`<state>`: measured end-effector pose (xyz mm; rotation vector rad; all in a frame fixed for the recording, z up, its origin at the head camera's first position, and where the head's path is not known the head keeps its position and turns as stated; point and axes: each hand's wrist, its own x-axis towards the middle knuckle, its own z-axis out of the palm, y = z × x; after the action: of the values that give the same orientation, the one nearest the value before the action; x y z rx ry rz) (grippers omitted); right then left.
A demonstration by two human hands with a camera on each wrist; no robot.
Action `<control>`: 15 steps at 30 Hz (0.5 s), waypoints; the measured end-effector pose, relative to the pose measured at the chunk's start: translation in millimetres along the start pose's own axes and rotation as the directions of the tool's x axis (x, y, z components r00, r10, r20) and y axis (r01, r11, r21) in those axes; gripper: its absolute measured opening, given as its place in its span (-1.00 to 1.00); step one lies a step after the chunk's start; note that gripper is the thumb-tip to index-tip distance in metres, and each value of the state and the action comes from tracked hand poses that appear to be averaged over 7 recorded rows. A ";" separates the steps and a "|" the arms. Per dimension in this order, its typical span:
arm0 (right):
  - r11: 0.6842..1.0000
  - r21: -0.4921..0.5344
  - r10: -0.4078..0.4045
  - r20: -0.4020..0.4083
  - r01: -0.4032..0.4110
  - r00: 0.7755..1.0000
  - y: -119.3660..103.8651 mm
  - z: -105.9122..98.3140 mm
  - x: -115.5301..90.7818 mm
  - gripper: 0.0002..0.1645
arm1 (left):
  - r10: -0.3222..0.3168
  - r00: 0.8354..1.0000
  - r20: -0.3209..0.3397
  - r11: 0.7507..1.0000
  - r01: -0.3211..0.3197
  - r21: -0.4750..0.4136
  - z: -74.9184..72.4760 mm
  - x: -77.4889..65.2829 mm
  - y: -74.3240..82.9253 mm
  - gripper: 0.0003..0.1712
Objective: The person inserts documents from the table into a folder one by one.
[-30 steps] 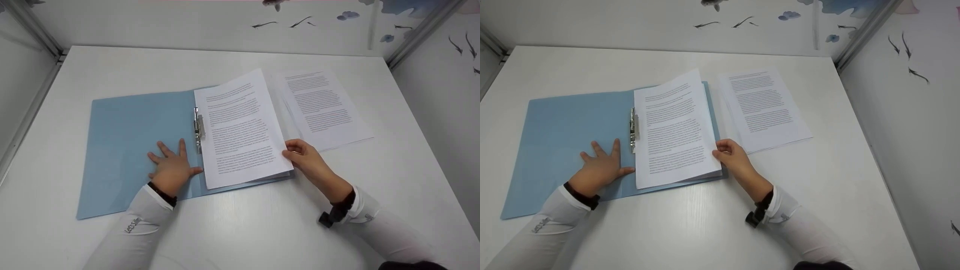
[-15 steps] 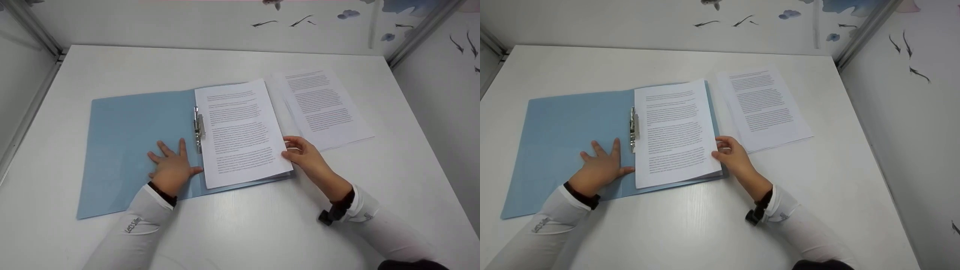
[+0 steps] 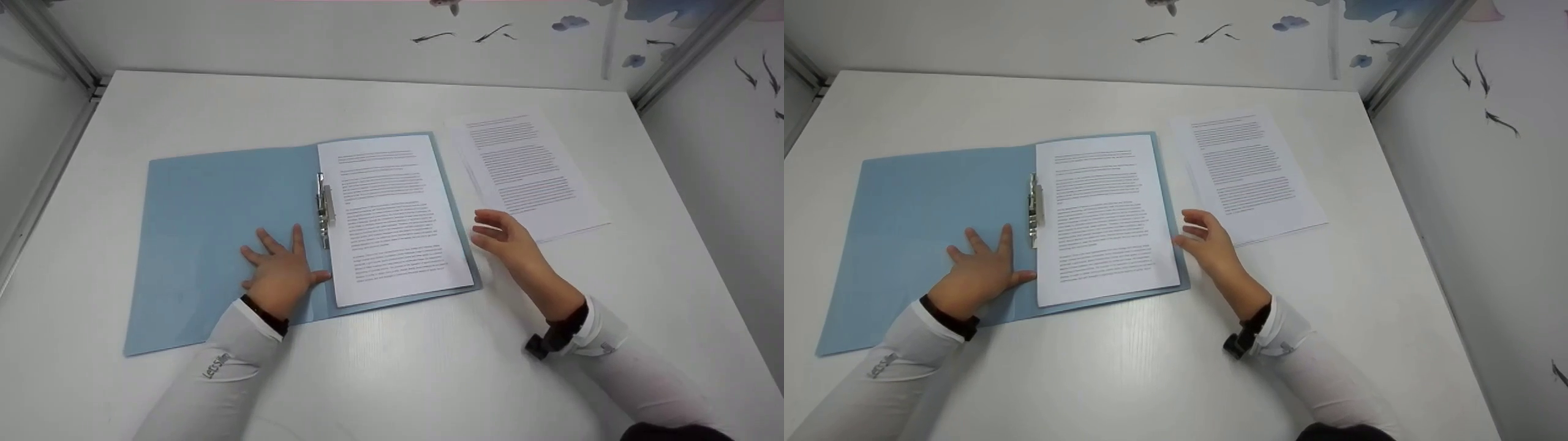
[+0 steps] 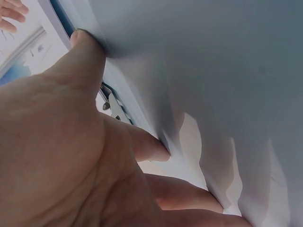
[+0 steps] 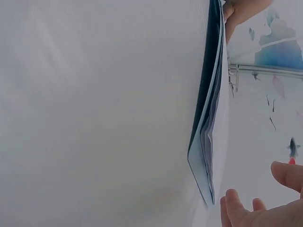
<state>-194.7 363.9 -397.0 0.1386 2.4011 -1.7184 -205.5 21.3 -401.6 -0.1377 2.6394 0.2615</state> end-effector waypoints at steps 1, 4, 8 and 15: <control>1.000 -0.003 -0.001 -0.010 0.000 1.000 -1.0 -2.6 1.0 -0.34 | 0.000 1.000 0.000 1.000 0.000 -0.003 0.1 0.4 0.0 0.22; 1.000 -0.009 0.016 -0.040 -0.016 0.999 -5.3 -11.2 3.0 -0.35 | 0.001 1.000 -0.003 1.000 -0.001 0.001 0.1 0.8 0.3 0.23; 1.000 -0.022 0.020 -0.063 -0.022 0.998 -9.0 -24.3 6.1 -0.34 | 0.002 1.000 -0.004 1.000 -0.002 0.013 -0.6 0.0 0.8 0.22; 0.996 -0.087 0.004 -0.105 -0.013 0.995 -8.5 -51.2 18.0 -0.33 | -0.001 1.000 0.001 1.000 0.001 -0.006 -0.9 -1.1 -0.4 0.23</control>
<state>-218.8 408.9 -376.8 0.2315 2.5415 -1.6368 -204.9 20.7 -400.4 -0.1407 2.6375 0.2687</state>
